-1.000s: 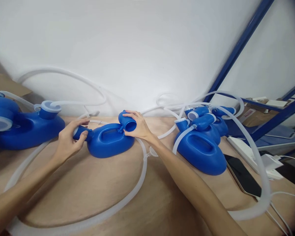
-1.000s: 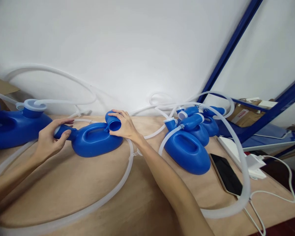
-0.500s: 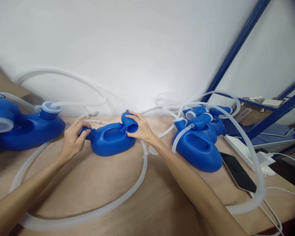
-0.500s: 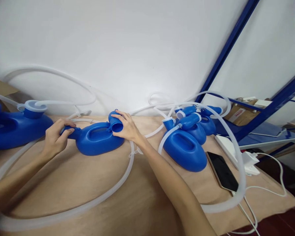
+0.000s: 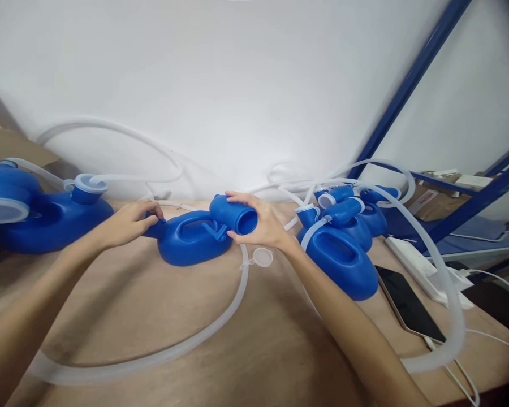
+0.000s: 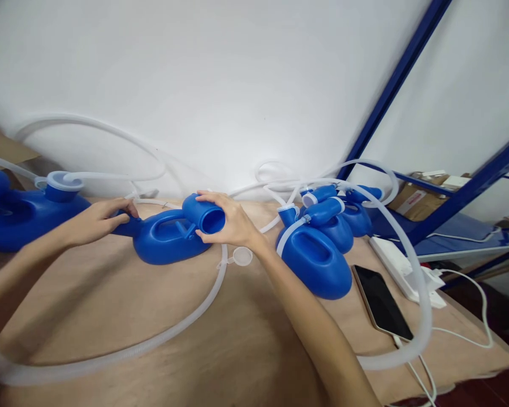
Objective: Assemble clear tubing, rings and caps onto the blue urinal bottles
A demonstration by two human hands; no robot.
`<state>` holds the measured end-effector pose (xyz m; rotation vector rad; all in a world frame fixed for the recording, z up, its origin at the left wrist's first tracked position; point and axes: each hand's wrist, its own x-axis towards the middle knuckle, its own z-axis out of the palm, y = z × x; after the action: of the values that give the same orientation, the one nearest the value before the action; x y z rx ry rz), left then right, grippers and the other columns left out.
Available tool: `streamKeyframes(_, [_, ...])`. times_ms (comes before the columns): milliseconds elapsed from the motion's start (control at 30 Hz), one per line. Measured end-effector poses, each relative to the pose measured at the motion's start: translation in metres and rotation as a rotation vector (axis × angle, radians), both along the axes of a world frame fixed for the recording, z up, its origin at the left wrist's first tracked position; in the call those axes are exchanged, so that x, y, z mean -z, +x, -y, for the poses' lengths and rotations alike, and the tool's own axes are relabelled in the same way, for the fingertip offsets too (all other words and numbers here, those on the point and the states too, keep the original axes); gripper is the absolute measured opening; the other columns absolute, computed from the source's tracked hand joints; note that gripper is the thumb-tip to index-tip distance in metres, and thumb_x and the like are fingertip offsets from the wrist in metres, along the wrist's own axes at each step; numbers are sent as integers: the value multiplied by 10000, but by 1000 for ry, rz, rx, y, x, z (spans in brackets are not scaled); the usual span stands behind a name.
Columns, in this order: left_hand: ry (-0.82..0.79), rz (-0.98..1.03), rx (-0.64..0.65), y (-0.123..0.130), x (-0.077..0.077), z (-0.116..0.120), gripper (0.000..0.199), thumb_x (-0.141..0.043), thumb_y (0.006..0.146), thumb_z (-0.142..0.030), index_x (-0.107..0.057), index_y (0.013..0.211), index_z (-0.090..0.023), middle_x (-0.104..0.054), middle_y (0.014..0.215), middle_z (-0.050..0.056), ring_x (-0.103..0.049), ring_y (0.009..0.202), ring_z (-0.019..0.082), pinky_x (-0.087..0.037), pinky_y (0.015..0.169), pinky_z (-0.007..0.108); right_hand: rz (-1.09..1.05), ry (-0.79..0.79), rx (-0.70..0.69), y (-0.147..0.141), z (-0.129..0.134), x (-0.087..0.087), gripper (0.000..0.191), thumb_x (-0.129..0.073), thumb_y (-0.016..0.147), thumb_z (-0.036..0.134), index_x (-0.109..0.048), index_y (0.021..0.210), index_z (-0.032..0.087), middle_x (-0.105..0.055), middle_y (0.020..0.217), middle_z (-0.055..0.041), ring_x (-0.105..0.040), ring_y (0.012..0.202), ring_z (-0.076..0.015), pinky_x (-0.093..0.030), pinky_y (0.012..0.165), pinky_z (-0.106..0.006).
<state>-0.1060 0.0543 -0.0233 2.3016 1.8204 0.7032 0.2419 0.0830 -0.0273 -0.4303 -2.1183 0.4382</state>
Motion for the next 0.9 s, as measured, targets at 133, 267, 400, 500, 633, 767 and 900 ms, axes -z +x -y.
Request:
streamKeyframes(133, [-108, -54, -19, 17, -39, 16, 735, -566, 744, -700, -688, 1289, -221, -713, 1350, 134, -666, 1219, 383, -566, 997, 507, -78, -203, -184, 9, 20, -31, 566, -876, 753, 390, -628, 1243, 252, -661, 1441, -110, -611, 1375, -340, -477, 1160, -529])
streamKeyframes(267, [-218, 290, 312, 63, -57, 44, 996, -598, 798, -812, -320, 1645, -367, -535, 1585, 118, -624, 1350, 335, -613, 980, 428, -100, -288, -425, 9, 30, -40, 546, -869, 780, 428, -646, 1242, 241, -654, 1459, -121, -601, 1388, -356, -489, 1140, -564])
streamKeyframes(400, [-240, 468, 404, 93, -53, 51, 951, -791, 742, -697, -447, 1579, -403, -556, 1577, 61, -616, 1354, 350, -620, 997, 387, -116, -225, -450, 3, 28, -33, 785, -962, 672, 359, -639, 1379, 242, -641, 1483, -109, -568, 1423, -341, -429, 1213, -542])
streamKeyframes(500, [-206, 490, 359, 95, -51, 48, 867, -858, 715, -603, -557, 1500, -395, -615, 1520, 31, -633, 1322, 348, -634, 972, 363, -116, -304, -445, 1, 23, -27, 998, -1011, 585, 377, -588, 1482, 272, -617, 1517, -102, -538, 1453, -340, -386, 1253, -529])
streamKeyframes(633, [-173, 481, 221, 86, -57, 49, 896, -901, 632, -591, -631, 1439, -312, -749, 1294, 56, -748, 1043, 326, -675, 767, 342, -198, -453, -476, 2, 17, -26, 1018, -1026, 531, 443, -627, 1456, 302, -538, 1597, -88, -481, 1498, -352, -408, 1246, -526])
streamKeyframes(767, [-98, 477, 93, 77, -63, 53, 856, -887, 658, -578, -629, 1417, -278, -770, 1153, 14, -747, 887, 277, -650, 685, 318, -404, -466, -317, 3, 14, -28, 462, -867, 820, 420, -762, 1248, 280, -697, 1422, -69, -650, 1341, -283, -495, 1180, -506])
streamKeyframes(900, [-10, 399, -9, 77, -60, 50, 910, -882, 612, -644, -641, 1409, -278, -761, 1182, 48, -737, 822, 266, -638, 661, 343, -410, -404, -234, 2, 15, -28, 243, -839, 850, 328, -803, 1081, 261, -785, 1210, -48, -775, 1044, -216, -633, 988, -426])
